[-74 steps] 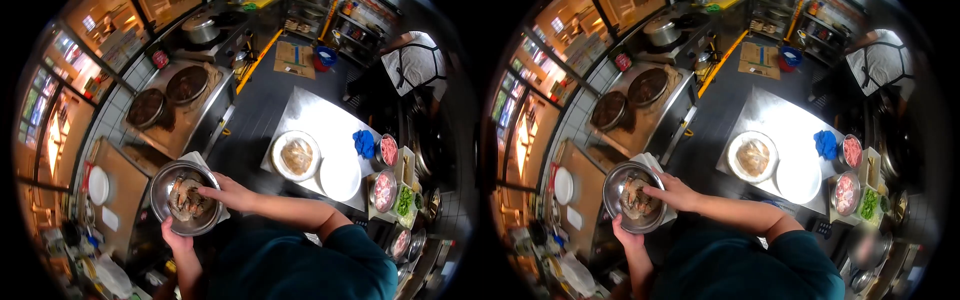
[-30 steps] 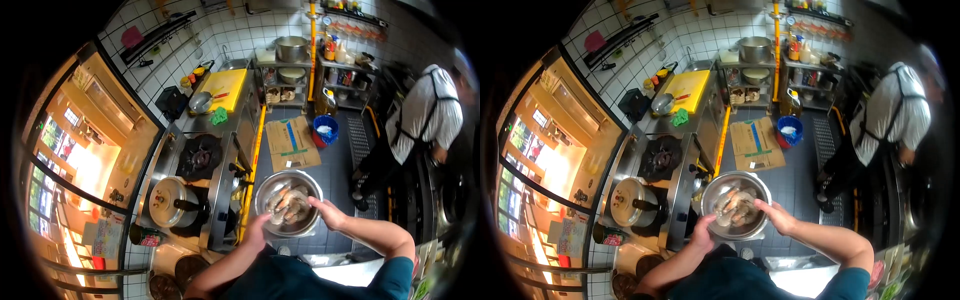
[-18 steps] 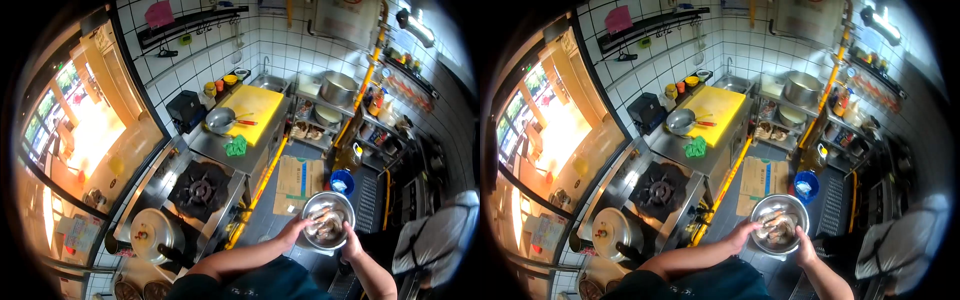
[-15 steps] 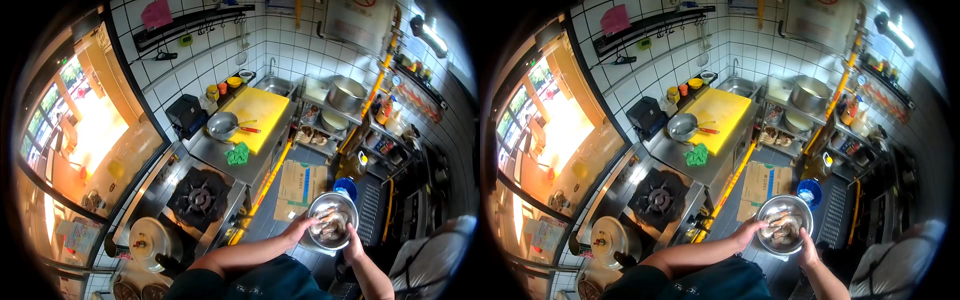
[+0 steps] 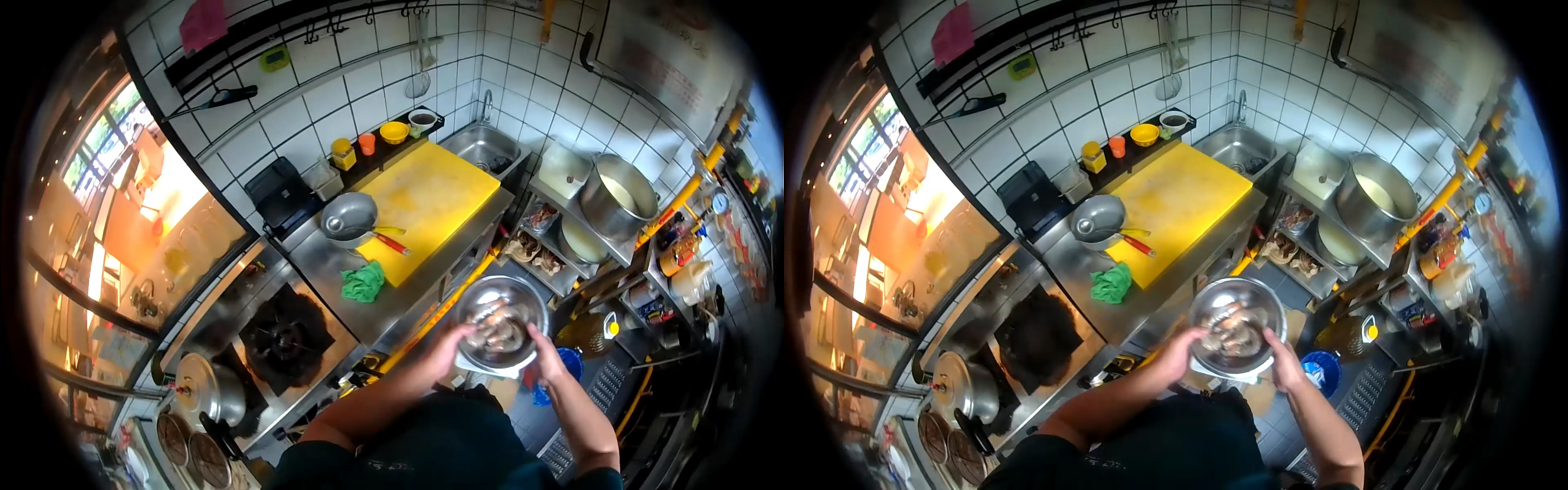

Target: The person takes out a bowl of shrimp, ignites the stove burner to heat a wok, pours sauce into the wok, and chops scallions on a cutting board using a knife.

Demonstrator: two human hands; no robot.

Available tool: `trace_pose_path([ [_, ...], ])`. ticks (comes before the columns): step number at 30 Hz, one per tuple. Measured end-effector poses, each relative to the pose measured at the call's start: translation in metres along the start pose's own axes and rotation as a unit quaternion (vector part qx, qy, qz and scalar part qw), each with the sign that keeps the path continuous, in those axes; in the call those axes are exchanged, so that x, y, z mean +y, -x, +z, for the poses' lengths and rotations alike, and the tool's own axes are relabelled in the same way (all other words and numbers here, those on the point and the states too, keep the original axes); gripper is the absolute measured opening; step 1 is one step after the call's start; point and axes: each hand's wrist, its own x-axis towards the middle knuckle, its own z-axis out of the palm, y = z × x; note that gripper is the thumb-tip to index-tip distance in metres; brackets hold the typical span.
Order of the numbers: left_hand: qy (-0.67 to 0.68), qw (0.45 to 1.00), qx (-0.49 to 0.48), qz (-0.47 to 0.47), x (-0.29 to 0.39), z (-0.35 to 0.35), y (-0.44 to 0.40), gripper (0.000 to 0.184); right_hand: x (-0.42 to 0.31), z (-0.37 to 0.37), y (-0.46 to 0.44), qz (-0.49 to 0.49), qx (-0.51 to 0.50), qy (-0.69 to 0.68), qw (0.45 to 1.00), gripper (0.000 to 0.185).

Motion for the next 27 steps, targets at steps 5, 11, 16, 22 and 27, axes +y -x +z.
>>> trace_pose_path([
  [5,0.062,0.991,0.107,0.052,-0.03,-0.016,-0.095,0.038,-0.084,-0.007,-0.093,0.044,-0.047,0.101,0.993,0.09],
  [11,0.136,0.98,0.136,0.05,0.017,0.008,-0.15,0.047,-0.122,-0.025,-0.219,0.093,-0.165,0.175,0.966,0.101],
  [16,0.126,0.973,0.177,0.07,0.044,-0.008,-0.212,0.05,-0.154,0.006,-0.294,0.091,-0.21,0.153,0.961,0.084],
  [22,0.237,0.964,0.118,0.028,0.085,-0.042,-0.294,0.042,-0.125,0.006,-0.422,0.089,-0.181,0.098,0.974,0.068],
  [27,0.141,0.972,0.174,0.064,0.116,-0.087,-0.36,0.037,-0.149,0.053,-0.456,0.062,-0.168,0.012,0.984,0.062],
])
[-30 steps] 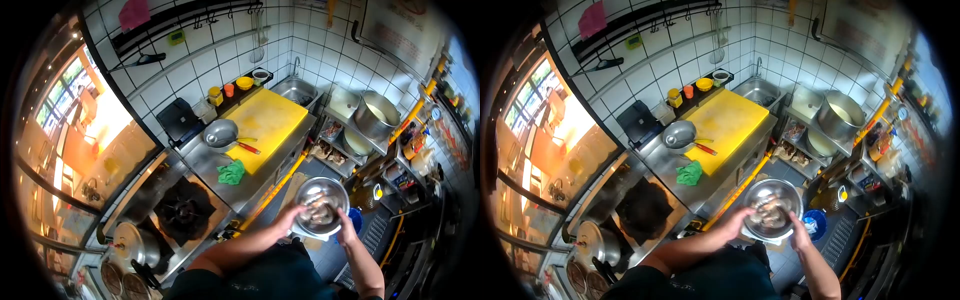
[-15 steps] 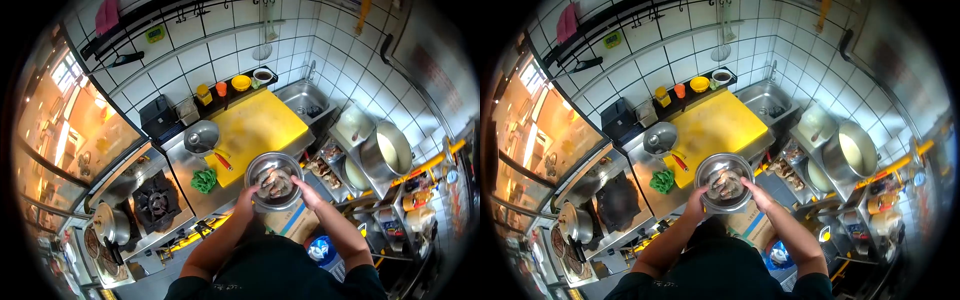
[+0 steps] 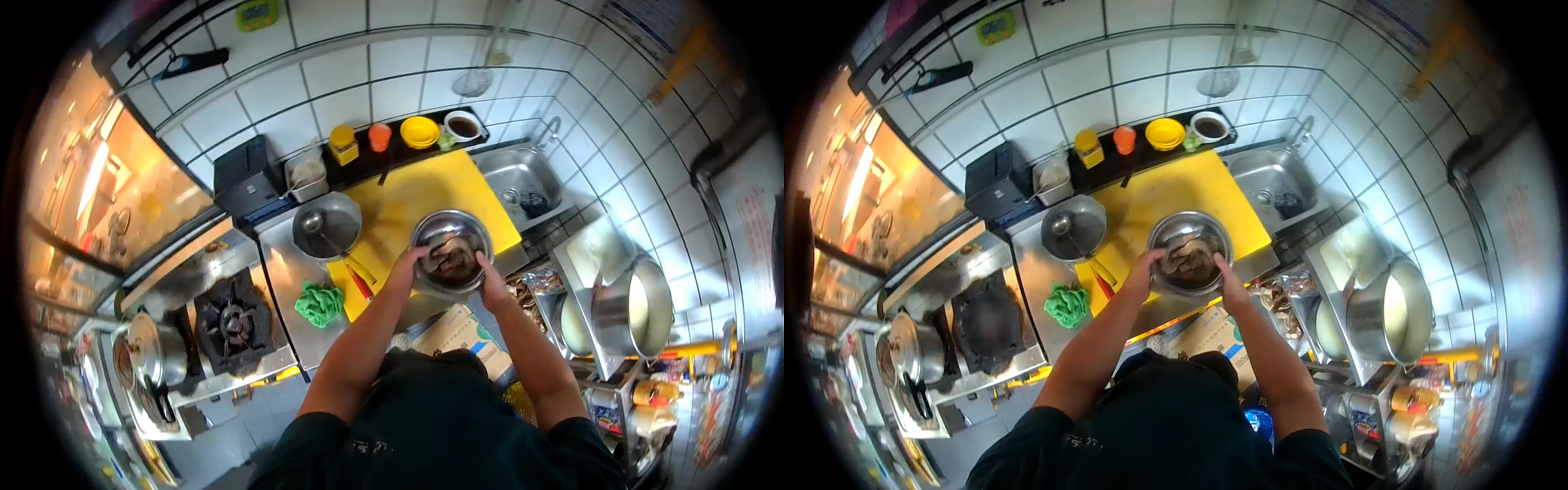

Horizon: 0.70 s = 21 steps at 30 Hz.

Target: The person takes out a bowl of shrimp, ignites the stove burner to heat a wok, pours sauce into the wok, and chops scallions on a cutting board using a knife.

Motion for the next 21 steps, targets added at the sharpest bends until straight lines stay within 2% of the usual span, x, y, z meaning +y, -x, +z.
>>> trace_pose_path([
  [1,-0.027,0.999,0.004,0.018,0.005,0.001,-0.01,0.036,-0.004,0.006,-0.007,-0.011,-0.001,-0.017,1.0,0.062],
  [2,-0.032,0.999,-0.005,0.034,0.008,0.001,-0.02,0.037,-0.002,-0.001,-0.023,0.013,0.044,-0.007,0.999,0.063],
  [4,-0.042,0.997,-0.023,0.066,0.011,0.001,-0.037,0.04,-0.008,0.002,-0.035,0.017,0.044,-0.015,0.999,0.068],
  [7,-0.016,0.999,-0.024,0.033,0.021,0.01,-0.043,0.045,-0.028,0.01,-0.03,0.045,0.055,0.001,0.997,0.071],
  [8,-0.029,0.999,-0.006,0.034,0.026,0.02,-0.032,0.05,-0.032,0.009,-0.029,0.056,0.065,0.01,0.996,0.072],
  [9,-0.128,0.985,0.059,0.102,0.02,0.017,-0.03,0.05,-0.034,0.005,-0.029,0.043,0.083,0.045,0.995,0.069],
  [11,-0.319,0.901,0.188,0.227,0.007,0.006,-0.013,0.051,-0.041,-0.007,-0.03,0.015,0.112,0.117,0.987,0.063],
  [13,-0.314,0.883,0.236,0.259,0.035,0.026,0.062,0.049,-0.055,-0.017,-0.03,-0.035,0.063,0.15,0.986,0.05],
  [15,-0.322,0.758,0.385,0.416,0.013,-0.008,0.081,0.051,-0.067,-0.029,-0.031,-0.053,0.036,0.187,0.98,0.038],
  [17,-0.356,0.667,0.518,0.399,0.005,-0.048,0.087,0.058,-0.077,-0.034,-0.038,-0.039,0.02,0.235,0.971,0.028],
  [18,-0.324,0.701,0.519,0.366,-0.028,-0.123,0.066,0.065,-0.081,-0.035,-0.043,-0.031,0.008,0.257,0.966,0.021],
  [19,-0.258,0.793,0.483,0.269,-0.02,-0.115,0.068,0.062,-0.086,-0.031,-0.045,-0.029,0.001,0.267,0.963,0.02],
  [20,-0.133,0.864,0.435,0.215,-0.016,-0.11,0.067,0.057,-0.091,-0.027,-0.046,-0.028,-0.005,0.279,0.96,0.02],
  [21,-0.004,0.915,0.37,0.16,-0.013,-0.106,0.063,0.053,-0.094,-0.026,-0.047,-0.03,-0.007,0.291,0.956,0.02],
])
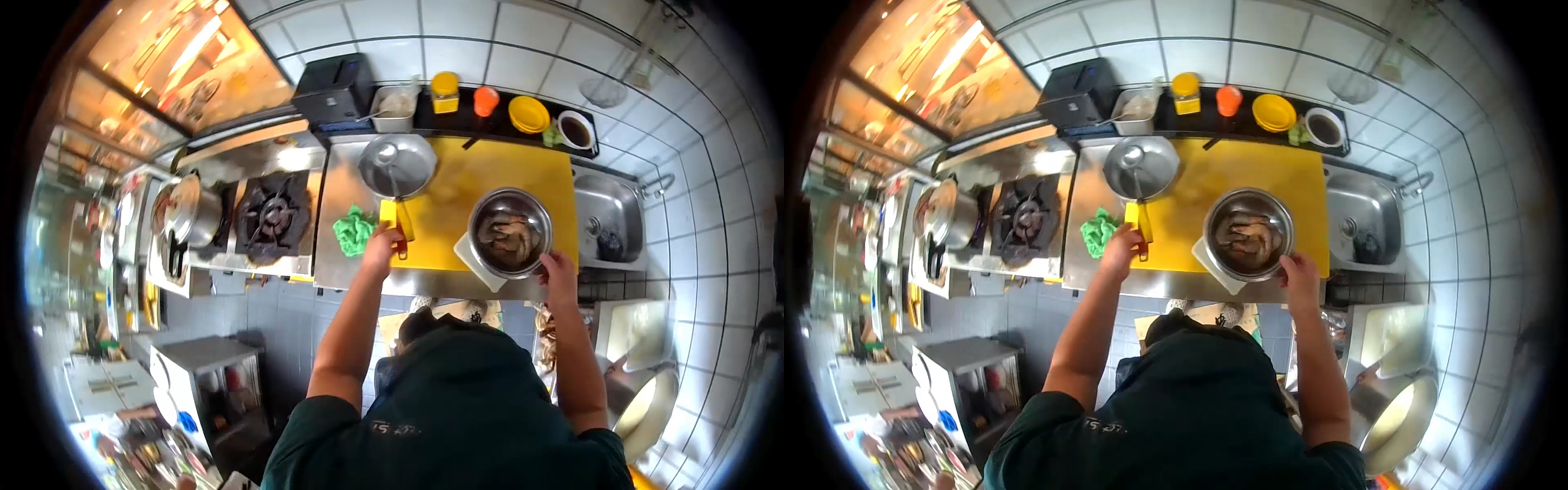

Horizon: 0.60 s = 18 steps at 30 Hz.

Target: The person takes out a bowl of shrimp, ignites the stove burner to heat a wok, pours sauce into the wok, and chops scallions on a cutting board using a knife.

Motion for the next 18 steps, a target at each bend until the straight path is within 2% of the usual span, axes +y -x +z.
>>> trace_pose_path([
  [2,-0.001,0.997,-0.046,-0.065,-0.002,0.011,-0.01,0.05,0.004,-0.004,-0.009,-0.01,-0.015,-0.027,0.999,0.016],
  [3,-0.024,0.999,-0.01,-0.041,-0.006,0.019,-0.013,0.035,0.003,-0.006,-0.013,-0.012,-0.021,-0.029,0.999,0.015],
  [6,-0.116,0.99,0.079,0.032,-0.01,0.026,-0.008,0.022,-0.002,-0.01,-0.019,-0.012,-0.037,-0.016,0.999,0.012],
  [9,-0.092,0.99,0.093,0.048,-0.01,0.01,0.017,0.012,-0.017,-0.007,-0.014,-0.024,-0.058,0.0,0.998,0.01],
  [10,-0.082,0.991,0.092,0.051,-0.012,-0.001,0.026,0.011,-0.018,-0.004,-0.014,-0.031,-0.063,0.002,0.998,0.01],
  [12,-0.095,0.986,0.113,0.083,-0.011,-0.03,0.045,0.021,-0.018,0.007,-0.013,-0.031,-0.062,-0.021,0.997,0.009],
  [14,-0.164,0.971,0.15,0.094,-0.008,-0.072,0.058,0.028,-0.03,0.024,-0.001,-0.023,-0.072,-0.059,0.995,0.01],
  [16,-0.252,0.928,0.174,0.212,-0.019,-0.127,0.056,0.028,-0.033,0.046,0.002,-0.018,-0.097,-0.07,0.993,0.012],
  [18,-0.2,0.95,0.153,0.185,0.004,-0.158,0.075,0.029,-0.033,0.07,0.003,-0.01,-0.102,-0.09,0.991,0.014],
])
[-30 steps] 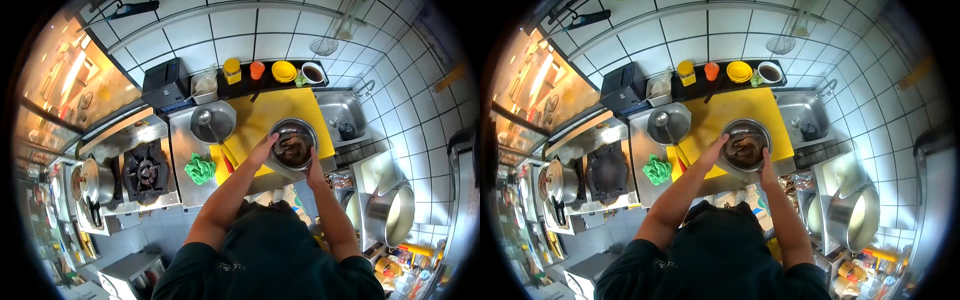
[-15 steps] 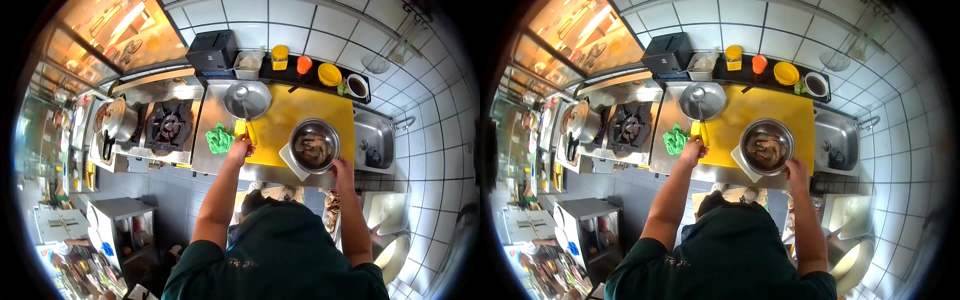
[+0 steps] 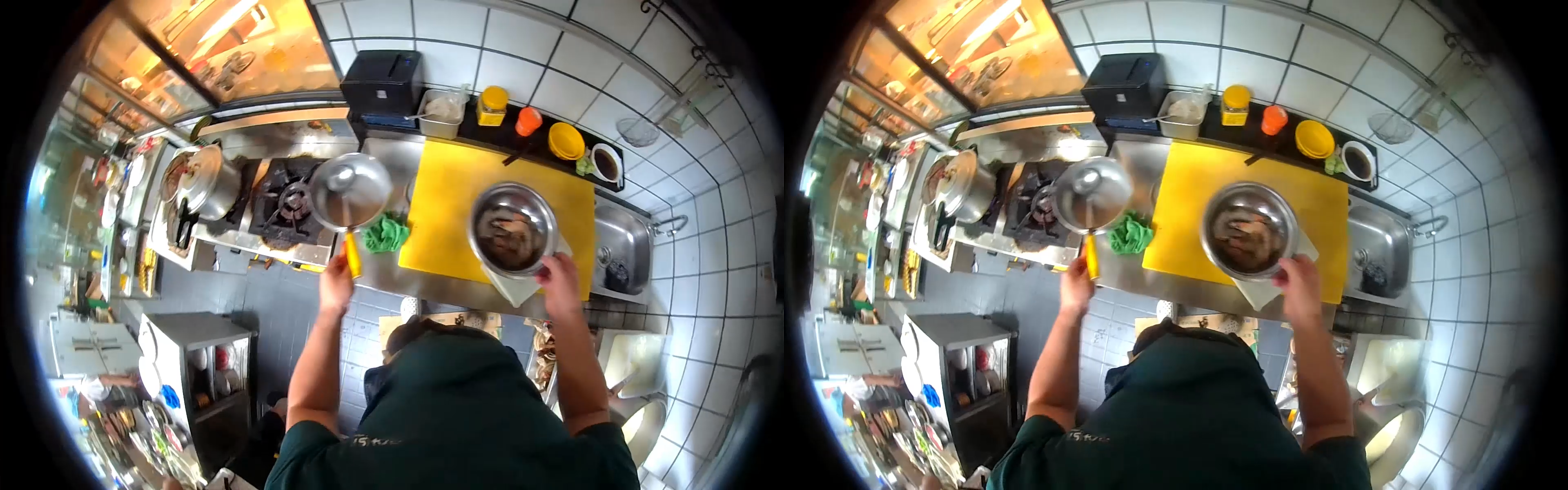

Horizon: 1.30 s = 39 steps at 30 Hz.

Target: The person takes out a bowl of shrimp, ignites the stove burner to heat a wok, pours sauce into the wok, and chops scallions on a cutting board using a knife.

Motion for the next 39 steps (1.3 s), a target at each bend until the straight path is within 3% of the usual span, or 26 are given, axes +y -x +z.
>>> trace_pose_path([
  [4,-0.017,0.999,-0.01,0.044,0.006,-0.057,-0.005,0.024,0.012,0.072,-0.004,0.03,-0.001,-0.058,0.998,0.016],
  [7,0.001,0.995,-0.034,-0.095,0.05,-0.072,0.008,0.013,0.041,0.125,-0.02,0.078,-0.011,-0.12,0.99,0.02],
  [13,0.032,0.992,-0.068,-0.102,0.044,-0.078,0.005,0.011,0.109,0.202,-0.07,0.137,0.114,-0.166,0.97,0.021],
  [15,0.057,0.989,-0.077,-0.114,0.042,-0.077,0.008,0.012,0.142,0.204,-0.099,0.128,0.142,-0.176,0.966,0.021],
  [20,0.051,0.983,-0.117,-0.136,0.036,-0.078,0.019,0.012,0.112,0.221,-0.126,0.151,0.233,-0.075,0.958,0.015],
  [26,0.014,0.986,-0.115,-0.123,0.028,-0.089,0.037,0.014,0.121,0.23,-0.136,0.136,0.272,-0.097,0.948,0.016],
  [31,-0.016,0.987,-0.115,-0.109,0.018,-0.098,0.038,0.013,0.137,0.231,-0.144,0.098,0.327,-0.192,0.92,0.018],
  [35,0.012,0.981,-0.155,-0.115,0.028,-0.085,0.037,0.018,0.16,0.223,-0.164,0.022,0.308,-0.425,0.851,0.019],
  [38,0.013,0.979,-0.17,-0.113,0.026,-0.074,0.035,0.02,0.129,0.221,-0.146,0.18,0.293,-0.235,0.909,0.024],
  [39,0.005,0.979,-0.173,-0.106,0.01,-0.071,0.029,0.021,0.13,0.225,-0.135,0.152,0.249,-0.328,0.899,0.032],
])
